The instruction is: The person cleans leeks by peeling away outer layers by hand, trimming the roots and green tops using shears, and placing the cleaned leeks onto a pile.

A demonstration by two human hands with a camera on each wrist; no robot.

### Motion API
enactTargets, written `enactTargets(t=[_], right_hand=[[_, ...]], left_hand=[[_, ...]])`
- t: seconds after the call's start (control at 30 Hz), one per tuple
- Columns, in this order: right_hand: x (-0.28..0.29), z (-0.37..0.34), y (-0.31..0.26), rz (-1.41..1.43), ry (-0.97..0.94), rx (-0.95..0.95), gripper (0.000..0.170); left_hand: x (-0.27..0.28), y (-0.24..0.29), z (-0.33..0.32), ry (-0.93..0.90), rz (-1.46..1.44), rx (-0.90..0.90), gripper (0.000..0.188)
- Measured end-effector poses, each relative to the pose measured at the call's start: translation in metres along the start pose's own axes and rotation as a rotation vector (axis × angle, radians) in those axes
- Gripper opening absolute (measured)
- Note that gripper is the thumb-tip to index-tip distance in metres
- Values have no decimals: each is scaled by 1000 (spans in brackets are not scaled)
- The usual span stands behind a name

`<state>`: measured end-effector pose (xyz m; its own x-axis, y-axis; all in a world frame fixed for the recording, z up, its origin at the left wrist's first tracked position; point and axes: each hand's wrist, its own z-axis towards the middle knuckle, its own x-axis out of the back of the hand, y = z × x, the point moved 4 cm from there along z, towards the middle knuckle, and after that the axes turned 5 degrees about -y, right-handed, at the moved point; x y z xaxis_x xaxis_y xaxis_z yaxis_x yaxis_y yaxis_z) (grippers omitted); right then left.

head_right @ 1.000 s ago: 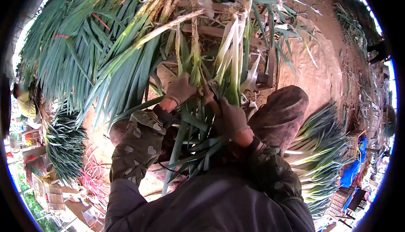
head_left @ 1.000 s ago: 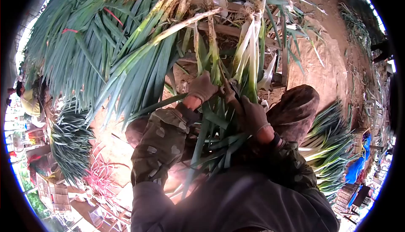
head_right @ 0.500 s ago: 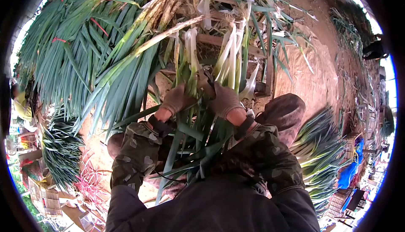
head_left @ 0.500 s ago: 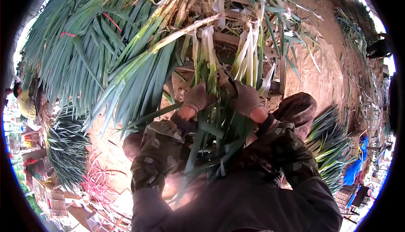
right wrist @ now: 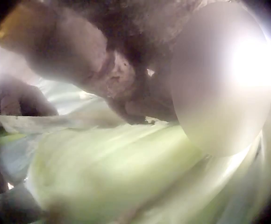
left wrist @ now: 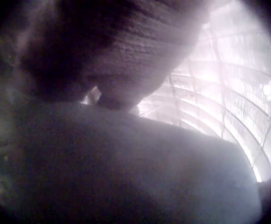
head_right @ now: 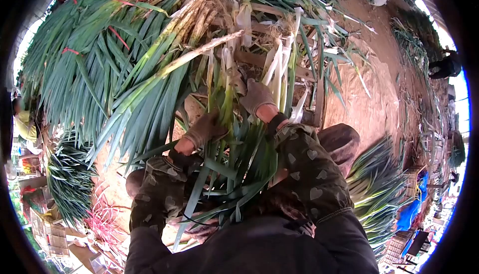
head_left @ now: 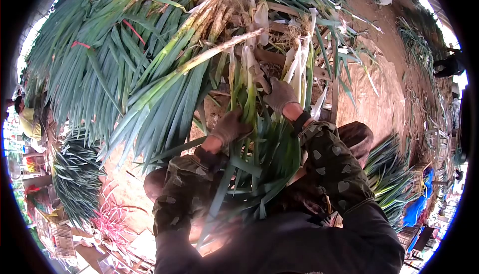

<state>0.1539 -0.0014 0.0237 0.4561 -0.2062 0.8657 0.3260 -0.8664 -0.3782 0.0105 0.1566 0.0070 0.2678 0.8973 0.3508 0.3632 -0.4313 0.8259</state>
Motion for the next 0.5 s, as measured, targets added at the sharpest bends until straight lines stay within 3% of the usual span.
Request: enactTargets(t=[0.07, 0.23, 0.27, 0.3, 0.33, 0.4, 0.5], right_hand=[[-2, 17, 4, -15, 8, -6, 50], [-3, 47, 1, -57, 58, 48, 53], [-3, 45, -2, -65, 209, 203, 52], [2, 49, -7, -31, 161, 194, 65], [2, 60, -1, 61, 105, 69, 64], [5, 55, -1, 45, 96, 42, 54], [2, 46, 15, 146, 189, 51, 47]], left_hand=[[-3, -5, 1, -15, -75, -16, 46], [-11, -6, 0, -86, 88, 17, 49], [-4, -5, -1, -67, 130, 25, 50], [-9, -16, 6, -18, 153, -19, 50], [-16, -27, 14, 30, 179, -62, 50], [-14, -17, 9, 72, 266, 2, 51], [-22, -17, 11, 62, 280, -67, 51]])
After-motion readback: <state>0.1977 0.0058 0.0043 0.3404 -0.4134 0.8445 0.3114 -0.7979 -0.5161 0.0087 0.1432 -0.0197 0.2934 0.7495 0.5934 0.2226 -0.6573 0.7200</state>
